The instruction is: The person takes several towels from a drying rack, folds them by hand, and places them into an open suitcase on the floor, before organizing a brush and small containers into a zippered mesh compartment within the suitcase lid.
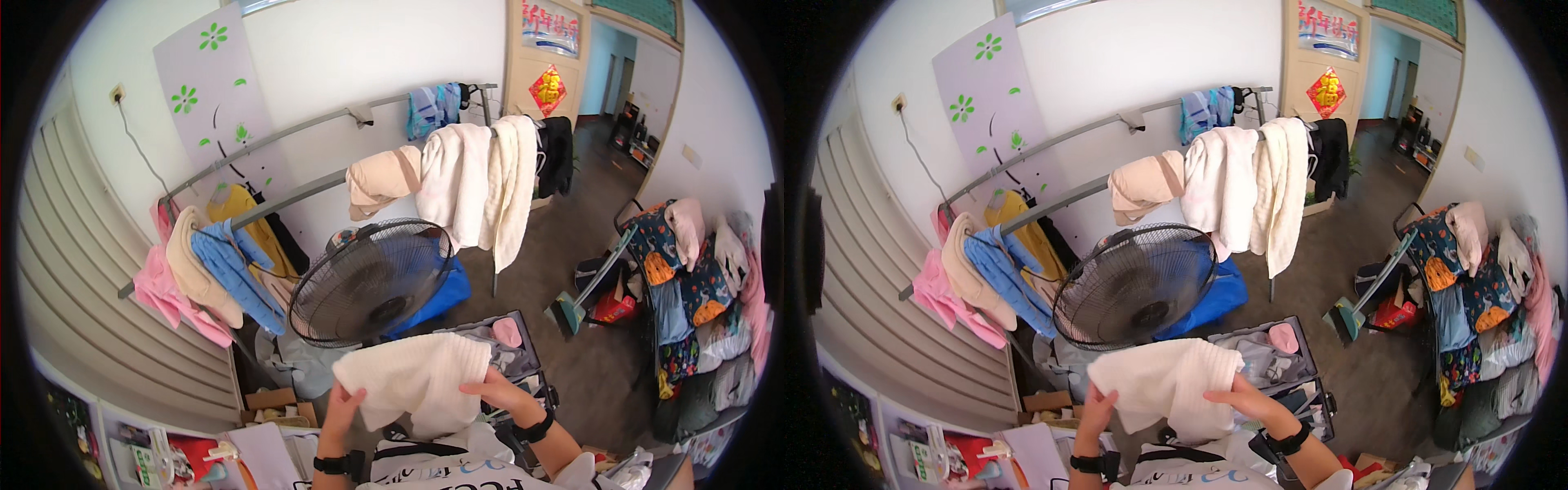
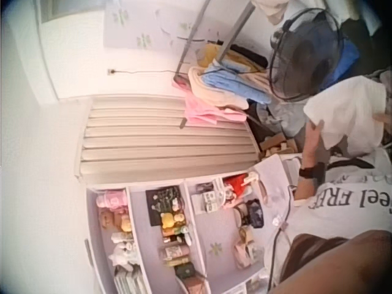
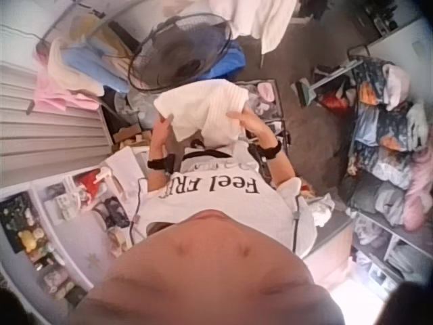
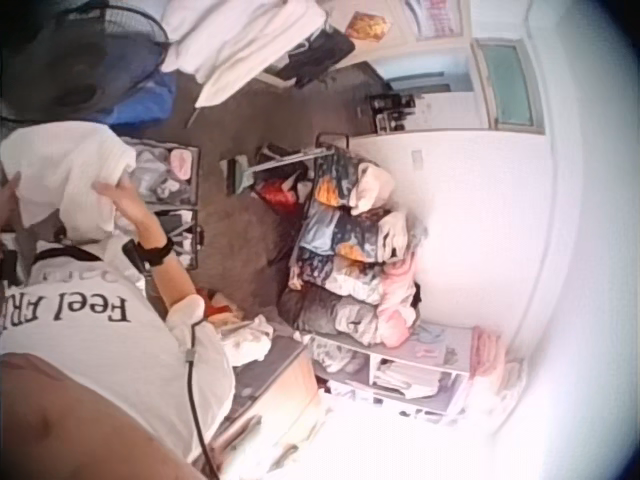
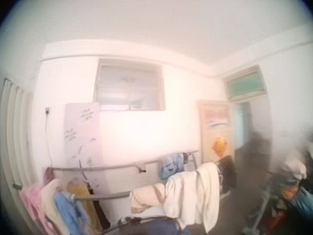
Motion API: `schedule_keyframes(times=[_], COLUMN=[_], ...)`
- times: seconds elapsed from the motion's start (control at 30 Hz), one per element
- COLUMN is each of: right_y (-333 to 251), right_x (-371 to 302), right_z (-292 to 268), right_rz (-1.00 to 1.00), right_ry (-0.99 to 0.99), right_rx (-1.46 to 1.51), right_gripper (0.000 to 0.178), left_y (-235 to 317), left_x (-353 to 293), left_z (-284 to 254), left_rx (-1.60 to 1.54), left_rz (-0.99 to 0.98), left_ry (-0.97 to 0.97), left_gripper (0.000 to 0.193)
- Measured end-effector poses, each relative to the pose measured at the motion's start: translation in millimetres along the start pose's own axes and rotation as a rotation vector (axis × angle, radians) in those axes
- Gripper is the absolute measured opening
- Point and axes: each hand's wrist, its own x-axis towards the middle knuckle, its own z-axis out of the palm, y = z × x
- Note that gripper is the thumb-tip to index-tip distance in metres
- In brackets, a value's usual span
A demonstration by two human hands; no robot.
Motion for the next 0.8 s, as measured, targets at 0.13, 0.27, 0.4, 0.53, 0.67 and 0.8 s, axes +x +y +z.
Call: schedule_keyframes(times=[0.13, 0.27, 0.4, 0.53, 0.67, 0.8], right_y=[-2, 1, 17, -1, -11, -21], right_x=[-1, 2, 9, 15, 21, 22], right_z=[-7, -16, -37, -25, -20, 2], right_rz=[0.037, 0.129, 0.173, 0.156, 0.087, 0.068], right_ry=[0.049, 0.042, -0.007, -0.008, 0.084, 0.083], right_rx=[-0.072, -0.137, -0.164, -0.104, 0.043, 0.129], right_gripper=[0.044, 0.037, 0.034, 0.032, 0.043, 0.048], left_y=[20, 22, 37, 48, 59, 67], left_x=[-19, -31, -45, -55, -63, -77], left_z=[0, -4, -2, -1, 8, 16], left_rx=[0.032, 0.167, 0.168, 0.108, 0.003, -0.05], left_rz=[0.038, 0.006, 0.068, 0.155, 0.204, 0.273], left_ry=[0.111, 0.214, 0.344, 0.407, 0.445, 0.492], left_gripper=[0.045, 0.037, 0.037, 0.039, 0.041, 0.042])
